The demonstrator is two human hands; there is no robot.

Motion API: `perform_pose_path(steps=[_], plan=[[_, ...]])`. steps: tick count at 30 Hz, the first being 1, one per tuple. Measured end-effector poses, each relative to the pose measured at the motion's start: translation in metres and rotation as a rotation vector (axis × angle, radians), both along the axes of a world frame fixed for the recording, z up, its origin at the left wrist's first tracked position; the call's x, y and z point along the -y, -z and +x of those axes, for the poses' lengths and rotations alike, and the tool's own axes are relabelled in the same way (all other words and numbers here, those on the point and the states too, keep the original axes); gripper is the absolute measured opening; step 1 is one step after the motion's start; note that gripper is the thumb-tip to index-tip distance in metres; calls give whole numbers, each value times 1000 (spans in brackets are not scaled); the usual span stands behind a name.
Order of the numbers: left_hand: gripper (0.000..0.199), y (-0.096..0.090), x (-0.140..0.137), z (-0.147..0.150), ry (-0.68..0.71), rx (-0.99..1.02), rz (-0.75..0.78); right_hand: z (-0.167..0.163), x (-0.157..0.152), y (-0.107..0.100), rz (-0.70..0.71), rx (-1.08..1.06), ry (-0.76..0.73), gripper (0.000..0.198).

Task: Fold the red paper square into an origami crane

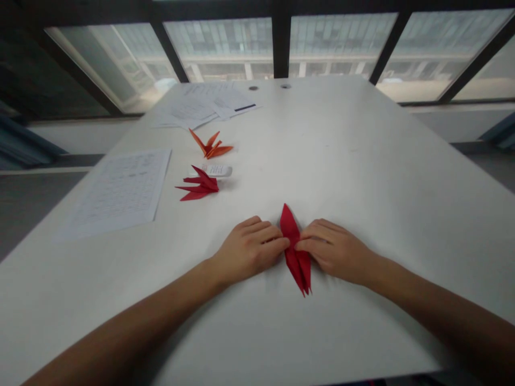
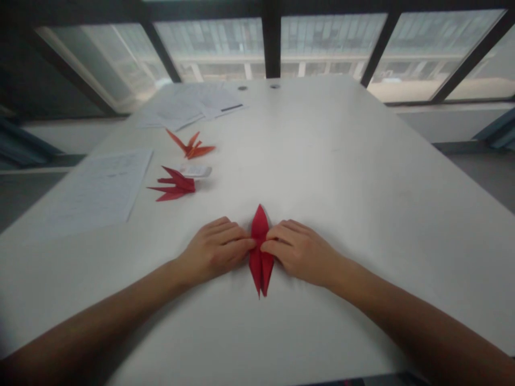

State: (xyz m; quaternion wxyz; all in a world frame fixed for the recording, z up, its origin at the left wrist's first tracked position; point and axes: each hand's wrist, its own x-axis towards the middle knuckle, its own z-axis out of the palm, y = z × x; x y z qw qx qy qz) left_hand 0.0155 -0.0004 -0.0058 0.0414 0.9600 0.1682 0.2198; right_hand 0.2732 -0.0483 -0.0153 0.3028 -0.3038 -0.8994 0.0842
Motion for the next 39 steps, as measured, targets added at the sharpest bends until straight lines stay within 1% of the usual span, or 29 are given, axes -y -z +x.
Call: perform_pose_path(steps=[3,7,11,12,14,16,17,18,21,23,27,29,32,33,35,37,39], plan=[[17,-6,0,1,10,-83,-89,1,-3,2,-41,38,-28,22],[21,-12,1,1,39,-86,-207,3,-3,0,-42,87,-53,25],[25,-14,0,0,38,-70,-343,4,-3,-1,-61,79,-66,25],[25,-13,0,0,6,-45,-380,4,-3,-1,-74,76,-60,25],[29,-11,0,2,-138,31,-437,3,-3,1,-82,81,-48,25],[35,-7,0,4,-303,83,-459,2,-3,1,-44,97,-42,26],[39,-5,0,5,-351,84,-463,1,-3,1,-17,110,-44,28],[43,-3,0,6,-370,74,-466,0,-2,1,9,126,-49,29],[62,0,1,5,-343,74,-500,-3,1,-3,31,166,-47,30],[70,1,1,5,-337,140,-561,-4,3,-5,13,181,-24,29],[76,-1,2,6,-330,297,-721,-4,4,-5,-18,197,-7,27],[79,-3,3,8,-316,357,-830,-3,4,-4,-23,199,-12,28],[83,-6,5,11,-301,422,-1012,-3,4,-3,-24,218,-10,28],[84,-7,5,12,-309,426,-1047,-3,4,-3,-22,228,-7,28],[87,-8,6,14,-360,394,-1044,-4,4,-4,-8,242,-5,29],[90,-9,6,16,-416,338,-988,-5,5,-5,15,252,-1,31],[92,-9,7,17,-437,296,-939,-6,5,-6,33,265,4,32]])
